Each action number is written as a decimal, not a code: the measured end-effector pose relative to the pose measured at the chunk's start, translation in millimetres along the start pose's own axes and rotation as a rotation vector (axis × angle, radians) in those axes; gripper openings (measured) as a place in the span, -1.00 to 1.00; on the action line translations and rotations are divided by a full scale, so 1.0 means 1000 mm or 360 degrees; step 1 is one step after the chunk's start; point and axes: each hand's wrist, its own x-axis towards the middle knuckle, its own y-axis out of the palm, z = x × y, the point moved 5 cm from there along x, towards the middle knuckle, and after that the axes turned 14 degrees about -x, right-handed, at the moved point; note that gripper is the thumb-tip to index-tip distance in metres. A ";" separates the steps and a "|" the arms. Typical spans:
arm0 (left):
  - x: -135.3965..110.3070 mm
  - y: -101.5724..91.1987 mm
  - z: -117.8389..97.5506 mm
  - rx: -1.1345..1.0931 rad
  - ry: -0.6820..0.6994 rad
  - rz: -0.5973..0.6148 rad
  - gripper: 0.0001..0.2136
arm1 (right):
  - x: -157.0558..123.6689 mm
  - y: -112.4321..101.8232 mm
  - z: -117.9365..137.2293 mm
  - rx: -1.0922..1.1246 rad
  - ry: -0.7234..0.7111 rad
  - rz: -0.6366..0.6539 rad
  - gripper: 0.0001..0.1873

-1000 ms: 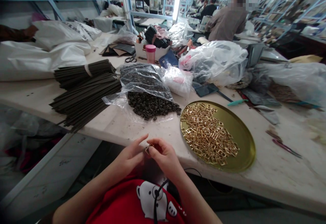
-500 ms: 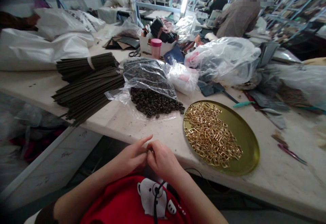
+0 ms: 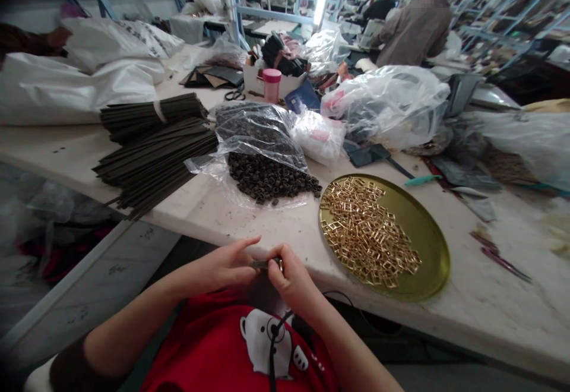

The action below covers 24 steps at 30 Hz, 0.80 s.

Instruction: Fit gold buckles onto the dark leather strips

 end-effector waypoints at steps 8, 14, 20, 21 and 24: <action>0.003 0.000 0.010 -0.0119 0.0057 -0.0071 -0.54 | 0.001 0.012 -0.004 0.0063 0.0045 0.0013 -0.95; 0.001 0.002 0.008 -0.0170 -0.0027 0.0078 -0.51 | -0.002 0.007 0.007 -0.0015 -0.0038 0.0069 -0.91; 0.005 0.005 0.005 -0.0223 -0.0032 0.0119 -0.50 | -0.002 0.005 0.007 0.0016 -0.0116 0.0109 -0.78; 0.007 0.006 0.004 -0.0224 -0.0020 0.0119 -0.50 | -0.002 0.005 0.005 -0.0007 -0.0110 0.0113 -0.76; 0.010 0.007 0.003 -0.0230 0.0003 0.0164 -0.51 | -0.001 0.004 0.001 -0.0043 -0.0085 0.0116 -0.73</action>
